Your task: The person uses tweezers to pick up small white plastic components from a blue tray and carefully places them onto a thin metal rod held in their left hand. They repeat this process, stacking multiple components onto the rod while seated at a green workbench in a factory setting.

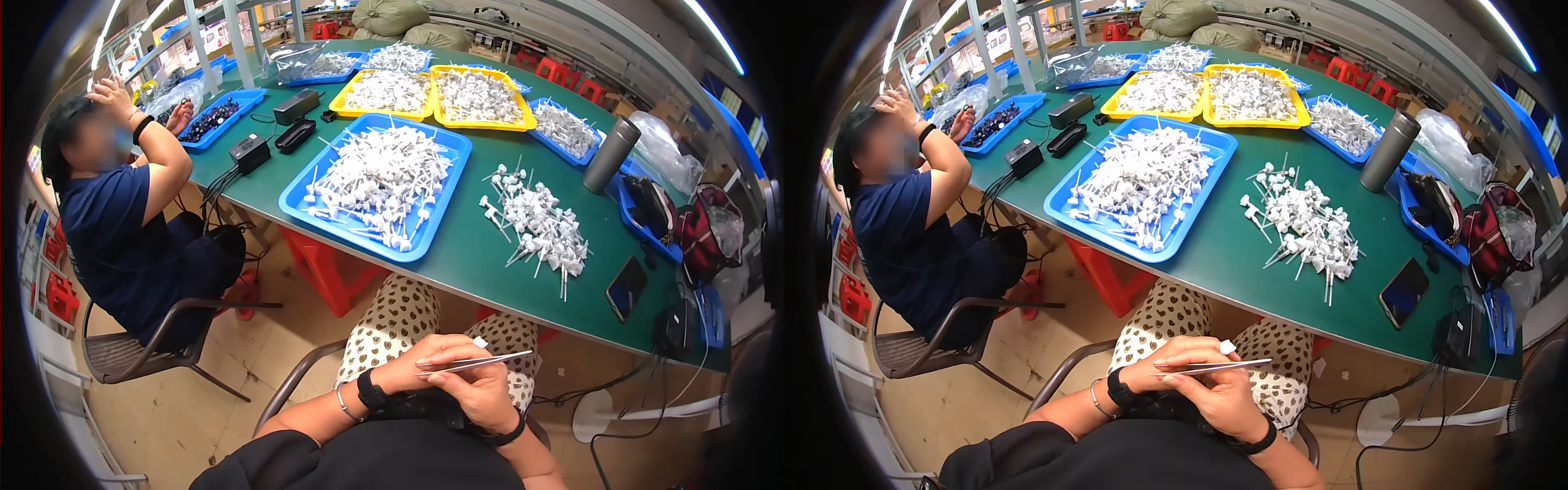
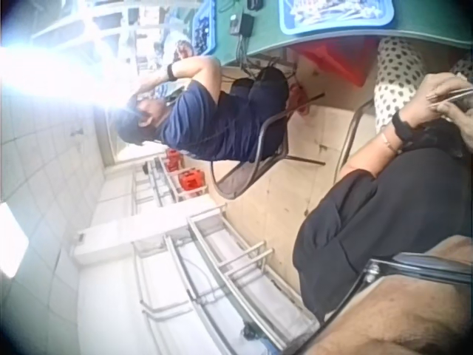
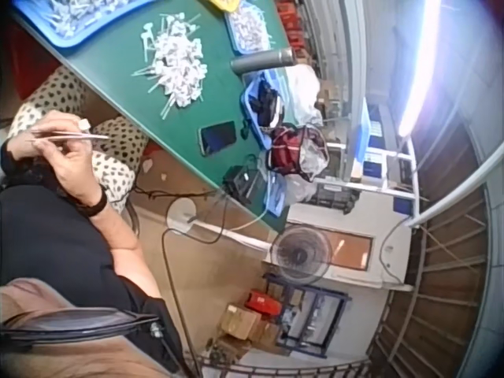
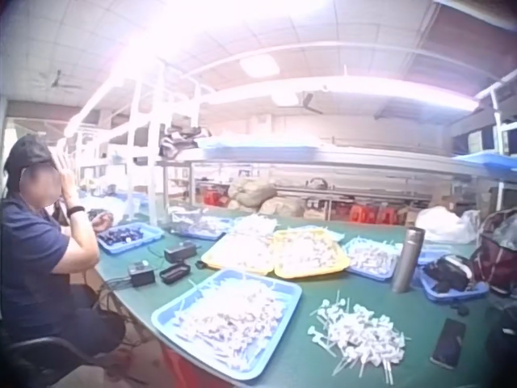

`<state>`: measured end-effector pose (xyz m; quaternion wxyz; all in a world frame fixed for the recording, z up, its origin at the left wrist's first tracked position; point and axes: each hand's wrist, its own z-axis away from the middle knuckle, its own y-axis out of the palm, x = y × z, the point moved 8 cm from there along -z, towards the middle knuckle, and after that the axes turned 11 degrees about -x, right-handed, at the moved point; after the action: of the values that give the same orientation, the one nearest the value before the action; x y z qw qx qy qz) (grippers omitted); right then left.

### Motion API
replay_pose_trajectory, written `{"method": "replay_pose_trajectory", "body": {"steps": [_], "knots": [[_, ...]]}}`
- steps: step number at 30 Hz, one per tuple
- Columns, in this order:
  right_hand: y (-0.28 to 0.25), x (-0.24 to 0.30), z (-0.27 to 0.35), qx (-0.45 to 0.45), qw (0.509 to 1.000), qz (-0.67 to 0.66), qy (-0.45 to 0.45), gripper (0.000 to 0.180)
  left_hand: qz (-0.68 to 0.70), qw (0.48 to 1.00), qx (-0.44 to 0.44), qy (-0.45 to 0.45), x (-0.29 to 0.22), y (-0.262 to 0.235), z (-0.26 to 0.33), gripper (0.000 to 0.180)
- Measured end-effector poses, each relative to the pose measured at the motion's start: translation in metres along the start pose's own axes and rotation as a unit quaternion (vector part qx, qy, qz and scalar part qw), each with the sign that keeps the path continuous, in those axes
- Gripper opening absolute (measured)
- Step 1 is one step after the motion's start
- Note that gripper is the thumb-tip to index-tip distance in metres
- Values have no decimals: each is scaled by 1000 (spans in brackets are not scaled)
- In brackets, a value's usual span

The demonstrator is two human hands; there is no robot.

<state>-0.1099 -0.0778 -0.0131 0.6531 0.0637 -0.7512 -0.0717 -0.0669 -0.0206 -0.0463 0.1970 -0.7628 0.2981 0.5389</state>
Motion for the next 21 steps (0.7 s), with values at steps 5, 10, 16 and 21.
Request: {"method": "replay_pose_trajectory", "body": {"steps": [5,10,16,21], "knots": [[5,-2,-1,52,997,54,-24,20,76,997,22,-17,4,-2,5,40],[6,2,1,40,996,77,-9,20,124,992,-17,7,-5,-4,6,38],[5,31,2,43,996,25,-75,22,81,991,-45,-101,16,-7,4,45],[5,5,2,19,1000,15,12,19,109,983,4,-147,14,-1,5,45]]}}
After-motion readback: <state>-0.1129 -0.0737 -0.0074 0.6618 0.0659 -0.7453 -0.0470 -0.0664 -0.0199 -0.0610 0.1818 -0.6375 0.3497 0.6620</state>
